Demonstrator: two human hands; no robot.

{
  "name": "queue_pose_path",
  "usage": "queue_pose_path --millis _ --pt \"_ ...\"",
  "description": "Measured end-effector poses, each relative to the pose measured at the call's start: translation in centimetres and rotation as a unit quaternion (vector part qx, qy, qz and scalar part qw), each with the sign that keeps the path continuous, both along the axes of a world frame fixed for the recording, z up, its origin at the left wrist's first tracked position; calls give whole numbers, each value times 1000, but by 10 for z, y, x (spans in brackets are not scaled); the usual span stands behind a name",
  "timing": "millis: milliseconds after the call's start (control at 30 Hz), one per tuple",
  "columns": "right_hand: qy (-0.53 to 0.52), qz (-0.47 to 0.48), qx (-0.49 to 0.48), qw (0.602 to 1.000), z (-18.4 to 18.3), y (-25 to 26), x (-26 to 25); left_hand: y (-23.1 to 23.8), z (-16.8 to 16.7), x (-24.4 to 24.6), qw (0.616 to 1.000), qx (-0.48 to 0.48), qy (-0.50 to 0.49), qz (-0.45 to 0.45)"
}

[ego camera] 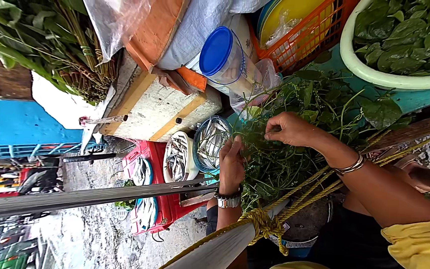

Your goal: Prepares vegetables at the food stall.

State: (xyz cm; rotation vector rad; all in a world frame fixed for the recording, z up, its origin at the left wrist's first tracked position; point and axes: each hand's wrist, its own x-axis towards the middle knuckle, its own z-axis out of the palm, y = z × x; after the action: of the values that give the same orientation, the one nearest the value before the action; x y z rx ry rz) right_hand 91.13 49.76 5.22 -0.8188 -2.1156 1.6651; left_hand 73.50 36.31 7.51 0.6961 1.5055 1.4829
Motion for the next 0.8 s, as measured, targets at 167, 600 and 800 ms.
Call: queue_pose_path --millis 167,600,800 --pt "181 -124 -25 975 26 5 47 -1 0 2 999 -12 38 31" --pt "-59 -550 238 798 5 80 218 -4 -2 7 1000 3 22 20" --pt "121 -648 336 672 -18 89 211 -3 -2 8 999 0 23 26"
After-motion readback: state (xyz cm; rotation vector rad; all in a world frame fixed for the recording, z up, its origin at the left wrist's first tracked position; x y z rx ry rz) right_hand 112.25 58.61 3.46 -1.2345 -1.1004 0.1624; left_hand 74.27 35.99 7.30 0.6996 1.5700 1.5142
